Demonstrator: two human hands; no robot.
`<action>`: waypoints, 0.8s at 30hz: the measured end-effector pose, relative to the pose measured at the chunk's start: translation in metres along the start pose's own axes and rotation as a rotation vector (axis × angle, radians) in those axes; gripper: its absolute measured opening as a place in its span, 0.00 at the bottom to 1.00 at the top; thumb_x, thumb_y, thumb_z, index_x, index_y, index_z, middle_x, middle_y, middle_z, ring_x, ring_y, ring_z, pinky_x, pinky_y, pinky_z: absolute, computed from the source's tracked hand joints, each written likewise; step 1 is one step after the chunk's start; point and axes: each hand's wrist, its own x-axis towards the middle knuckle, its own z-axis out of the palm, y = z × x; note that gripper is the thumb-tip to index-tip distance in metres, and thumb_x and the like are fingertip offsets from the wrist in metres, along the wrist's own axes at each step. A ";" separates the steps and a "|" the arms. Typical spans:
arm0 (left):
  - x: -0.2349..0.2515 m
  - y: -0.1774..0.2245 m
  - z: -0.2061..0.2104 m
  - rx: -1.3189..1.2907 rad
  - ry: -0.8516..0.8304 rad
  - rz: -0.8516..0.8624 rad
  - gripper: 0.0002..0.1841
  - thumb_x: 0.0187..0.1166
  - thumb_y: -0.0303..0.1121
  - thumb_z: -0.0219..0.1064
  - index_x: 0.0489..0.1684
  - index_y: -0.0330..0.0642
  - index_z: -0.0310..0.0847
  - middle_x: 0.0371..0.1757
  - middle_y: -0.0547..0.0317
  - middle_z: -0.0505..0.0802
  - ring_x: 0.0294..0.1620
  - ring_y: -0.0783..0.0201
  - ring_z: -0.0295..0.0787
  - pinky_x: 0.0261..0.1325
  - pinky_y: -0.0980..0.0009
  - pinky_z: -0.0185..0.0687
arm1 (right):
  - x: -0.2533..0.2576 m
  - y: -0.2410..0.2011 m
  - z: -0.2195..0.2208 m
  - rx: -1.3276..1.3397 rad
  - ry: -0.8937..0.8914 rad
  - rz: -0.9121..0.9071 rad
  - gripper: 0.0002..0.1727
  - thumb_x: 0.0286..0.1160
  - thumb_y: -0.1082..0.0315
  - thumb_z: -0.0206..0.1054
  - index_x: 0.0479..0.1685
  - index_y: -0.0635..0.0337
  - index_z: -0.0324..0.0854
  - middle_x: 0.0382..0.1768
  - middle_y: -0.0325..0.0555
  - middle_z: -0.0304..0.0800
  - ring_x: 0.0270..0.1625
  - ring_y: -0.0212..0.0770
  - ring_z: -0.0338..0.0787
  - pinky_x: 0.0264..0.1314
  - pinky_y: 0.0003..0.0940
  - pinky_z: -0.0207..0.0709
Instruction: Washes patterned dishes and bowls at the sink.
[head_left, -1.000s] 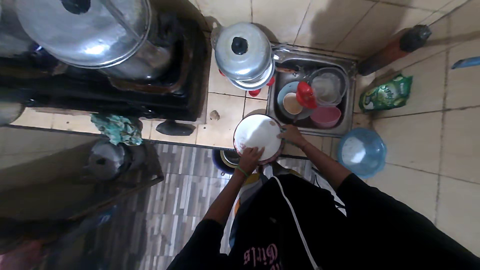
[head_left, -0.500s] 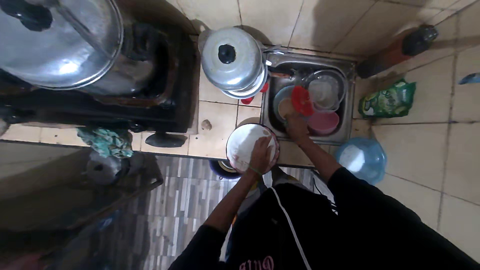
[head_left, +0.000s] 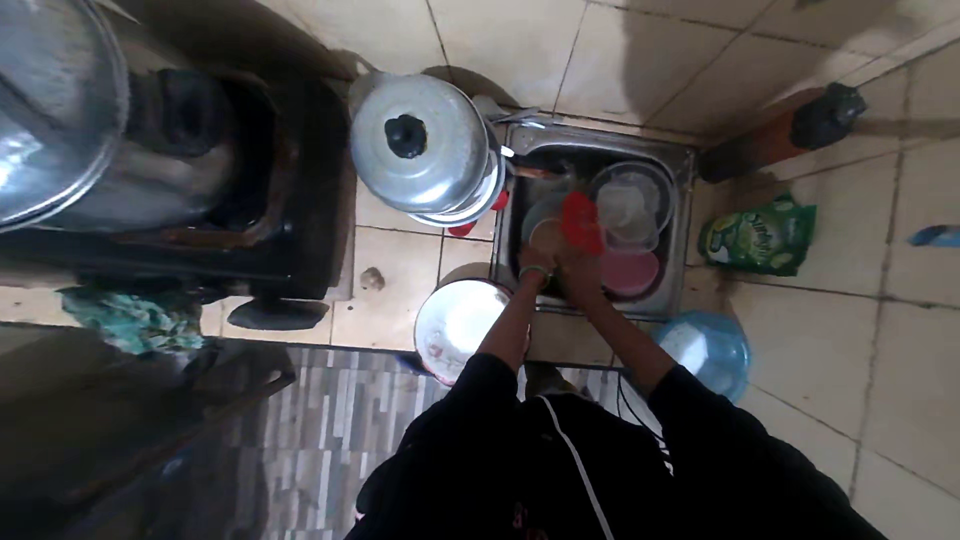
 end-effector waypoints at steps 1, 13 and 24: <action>0.007 -0.001 0.003 -0.005 0.038 -0.015 0.29 0.88 0.32 0.58 0.82 0.21 0.58 0.77 0.23 0.75 0.79 0.34 0.74 0.80 0.45 0.70 | 0.002 0.002 0.002 -0.006 0.018 0.006 0.23 0.86 0.65 0.60 0.78 0.52 0.77 0.70 0.67 0.83 0.71 0.72 0.82 0.64 0.71 0.77; 0.040 -0.011 0.011 -0.216 0.133 -0.101 0.24 0.93 0.38 0.52 0.80 0.29 0.69 0.75 0.27 0.80 0.77 0.34 0.77 0.78 0.41 0.71 | 0.014 0.012 0.021 -0.116 0.179 -0.110 0.14 0.84 0.69 0.61 0.59 0.63 0.87 0.63 0.64 0.88 0.68 0.66 0.87 0.61 0.64 0.82; 0.028 -0.013 0.022 -0.163 0.172 -0.138 0.26 0.81 0.42 0.69 0.71 0.32 0.79 0.69 0.31 0.85 0.73 0.37 0.81 0.75 0.42 0.74 | 0.001 0.034 0.007 -0.084 0.061 -0.148 0.21 0.80 0.67 0.67 0.71 0.57 0.82 0.72 0.66 0.81 0.74 0.69 0.80 0.65 0.69 0.77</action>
